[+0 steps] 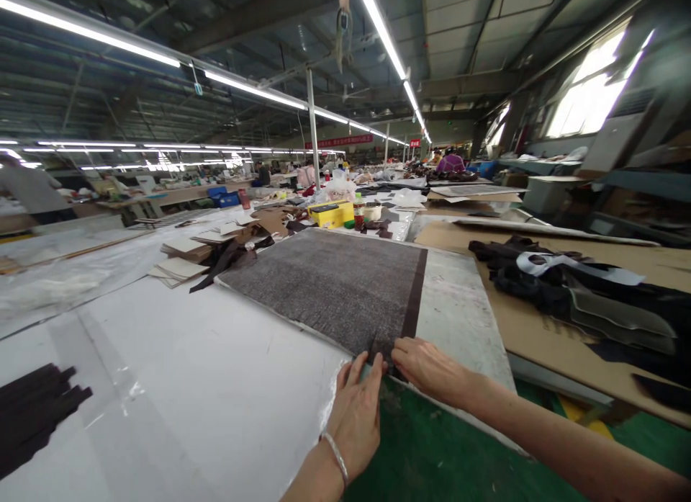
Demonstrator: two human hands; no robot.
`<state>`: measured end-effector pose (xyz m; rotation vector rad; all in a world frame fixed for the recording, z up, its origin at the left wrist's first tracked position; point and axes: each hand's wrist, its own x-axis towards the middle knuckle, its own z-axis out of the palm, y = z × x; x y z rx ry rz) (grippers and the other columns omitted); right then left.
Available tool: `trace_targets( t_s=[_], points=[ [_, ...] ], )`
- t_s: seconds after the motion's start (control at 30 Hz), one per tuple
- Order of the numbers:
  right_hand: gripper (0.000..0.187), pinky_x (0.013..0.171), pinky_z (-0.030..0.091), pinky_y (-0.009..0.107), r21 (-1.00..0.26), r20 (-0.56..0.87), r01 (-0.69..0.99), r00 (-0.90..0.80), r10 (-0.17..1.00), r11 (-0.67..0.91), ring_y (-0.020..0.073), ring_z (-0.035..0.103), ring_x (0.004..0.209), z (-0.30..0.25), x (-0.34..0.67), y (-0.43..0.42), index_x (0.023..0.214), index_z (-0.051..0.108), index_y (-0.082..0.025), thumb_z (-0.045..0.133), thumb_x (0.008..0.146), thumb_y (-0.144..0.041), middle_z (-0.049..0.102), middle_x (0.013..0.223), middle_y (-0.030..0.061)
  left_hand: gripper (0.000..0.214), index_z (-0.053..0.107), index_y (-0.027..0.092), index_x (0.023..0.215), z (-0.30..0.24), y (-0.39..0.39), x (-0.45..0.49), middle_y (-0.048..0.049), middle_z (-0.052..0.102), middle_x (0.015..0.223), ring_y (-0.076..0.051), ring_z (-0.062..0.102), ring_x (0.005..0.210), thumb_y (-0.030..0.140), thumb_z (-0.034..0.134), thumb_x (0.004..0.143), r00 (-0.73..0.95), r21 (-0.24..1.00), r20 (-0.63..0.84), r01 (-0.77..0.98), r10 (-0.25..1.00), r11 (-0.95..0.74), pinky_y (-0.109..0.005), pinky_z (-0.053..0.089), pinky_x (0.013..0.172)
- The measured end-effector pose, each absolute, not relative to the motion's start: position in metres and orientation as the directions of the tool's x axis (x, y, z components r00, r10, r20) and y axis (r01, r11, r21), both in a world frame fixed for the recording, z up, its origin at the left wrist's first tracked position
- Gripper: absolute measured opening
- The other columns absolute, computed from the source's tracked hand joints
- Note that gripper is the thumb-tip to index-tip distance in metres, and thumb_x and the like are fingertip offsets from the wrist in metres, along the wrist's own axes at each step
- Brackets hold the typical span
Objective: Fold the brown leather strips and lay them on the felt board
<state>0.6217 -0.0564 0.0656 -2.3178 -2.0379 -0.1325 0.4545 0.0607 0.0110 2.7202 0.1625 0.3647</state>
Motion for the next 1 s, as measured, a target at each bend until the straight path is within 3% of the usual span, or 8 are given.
trace_targets(
  t_s=[0.27, 0.47, 0.7, 1.0],
  points=[
    [0.003, 0.071, 0.044, 0.028, -0.014, 0.114, 0.991, 0.132, 0.985, -0.132, 0.0189, 0.057, 0.084, 0.077, 0.618, -0.068, 0.091, 0.055, -0.018, 0.056, 0.09, -0.021, 0.057, 0.094, 0.0059, 0.079, 0.013, 0.014, 0.152, 0.007, 0.058, 0.454, -0.0004, 0.032, 0.153, -0.021, 0.011, 0.145, 0.006, 0.037, 0.077, 0.949, 0.361, 0.257, 0.078, 0.179, -0.929, -0.043, 0.016, 0.118],
    [0.008, 0.072, 0.043, 0.03, 0.042, 0.082, 0.993, 0.109, 0.991, -0.113, 0.0205, 0.056, 0.085, 0.076, 0.614, -0.066, 0.088, 0.055, -0.018, 0.054, 0.086, -0.01, 0.057, 0.091, 0.0064, 0.076, 0.015, 0.015, 0.151, 0.009, 0.058, 0.453, -0.0018, 0.036, 0.151, -0.022, 0.011, 0.145, 0.008, 0.038, 0.079, 0.951, 0.387, 0.246, 0.081, 0.188, -0.919, -0.044, 0.015, 0.118],
    [0.002, 0.065, 0.041, 0.029, 0.053, 0.077, 0.992, 0.108, 0.991, -0.113, 0.0201, 0.056, 0.082, 0.078, 0.609, -0.061, 0.087, 0.056, -0.017, 0.055, 0.087, -0.016, 0.058, 0.089, 0.0059, 0.078, 0.018, 0.016, 0.151, 0.009, 0.059, 0.452, 0.0015, 0.03, 0.154, -0.023, 0.011, 0.145, 0.007, 0.039, 0.077, 0.956, 0.401, 0.231, 0.078, 0.183, -0.913, -0.046, 0.015, 0.118],
    [0.005, 0.065, 0.042, 0.028, 0.043, 0.042, 0.992, 0.115, 0.992, -0.117, 0.0202, 0.058, 0.083, 0.081, 0.606, -0.059, 0.09, 0.057, -0.016, 0.055, 0.087, -0.012, 0.058, 0.091, 0.0062, 0.078, 0.016, 0.013, 0.151, 0.016, 0.058, 0.449, -0.0004, 0.033, 0.153, -0.024, 0.013, 0.144, 0.006, 0.038, 0.077, 0.953, 0.393, 0.251, 0.061, 0.171, -0.917, -0.047, 0.018, 0.118]
  ],
)
